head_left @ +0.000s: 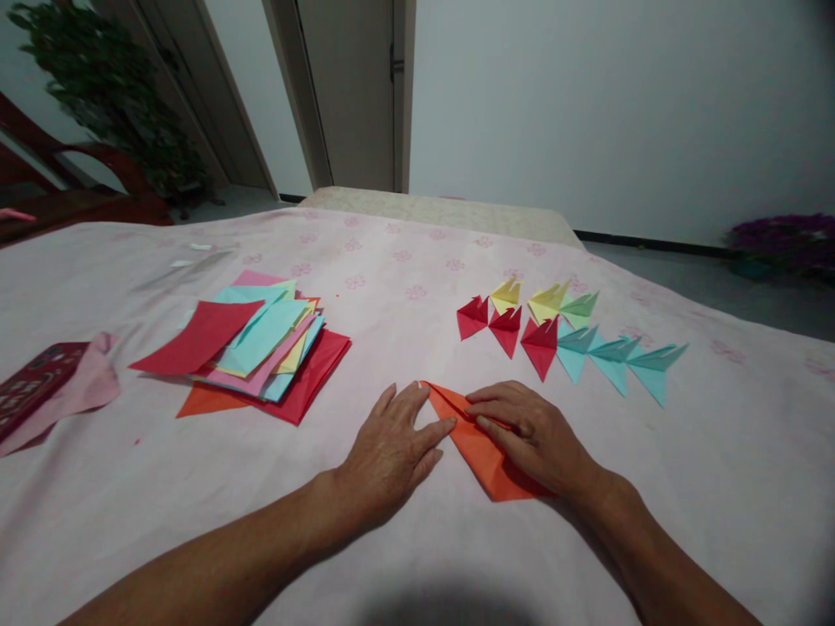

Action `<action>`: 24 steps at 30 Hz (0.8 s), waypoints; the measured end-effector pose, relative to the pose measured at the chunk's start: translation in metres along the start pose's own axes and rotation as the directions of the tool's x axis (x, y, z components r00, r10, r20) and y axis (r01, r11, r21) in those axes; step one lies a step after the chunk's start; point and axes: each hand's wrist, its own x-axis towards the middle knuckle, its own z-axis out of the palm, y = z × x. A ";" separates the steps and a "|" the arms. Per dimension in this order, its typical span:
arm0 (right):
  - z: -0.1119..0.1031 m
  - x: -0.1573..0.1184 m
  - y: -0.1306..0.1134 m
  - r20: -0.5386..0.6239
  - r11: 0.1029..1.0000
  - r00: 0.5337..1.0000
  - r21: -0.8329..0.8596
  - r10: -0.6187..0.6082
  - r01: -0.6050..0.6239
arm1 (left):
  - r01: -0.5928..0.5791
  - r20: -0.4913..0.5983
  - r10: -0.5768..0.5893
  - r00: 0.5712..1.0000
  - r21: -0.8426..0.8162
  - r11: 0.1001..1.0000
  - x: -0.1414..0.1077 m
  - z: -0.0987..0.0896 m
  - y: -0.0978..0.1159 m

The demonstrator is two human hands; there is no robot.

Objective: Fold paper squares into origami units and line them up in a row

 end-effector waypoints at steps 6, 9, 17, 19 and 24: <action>0.008 -0.008 0.007 -0.015 0.994 0.995 -0.050 -0.095 0.094 | 0.018 0.015 -0.019 1.000 0.013 1.000 0.001 0.000 -0.002; 0.008 -0.009 0.007 -0.020 0.990 0.993 -0.076 -0.119 0.118 | 0.015 0.015 -0.015 1.000 0.014 1.000 0.002 -0.001 -0.002; 0.012 -0.013 0.010 -0.046 0.976 0.980 -0.111 -0.191 0.185 | 0.013 0.015 -0.014 1.000 0.023 1.000 0.003 -0.005 -0.003; 0.013 -0.013 0.009 -0.047 0.979 0.983 -0.111 -0.176 0.169 | 0.008 0.014 -0.008 1.000 0.036 0.999 0.003 -0.005 -0.003; 0.013 -0.011 0.007 -0.040 0.983 0.989 -0.116 -0.145 0.140 | 0.010 0.016 -0.011 1.000 0.057 0.998 0.003 -0.005 -0.004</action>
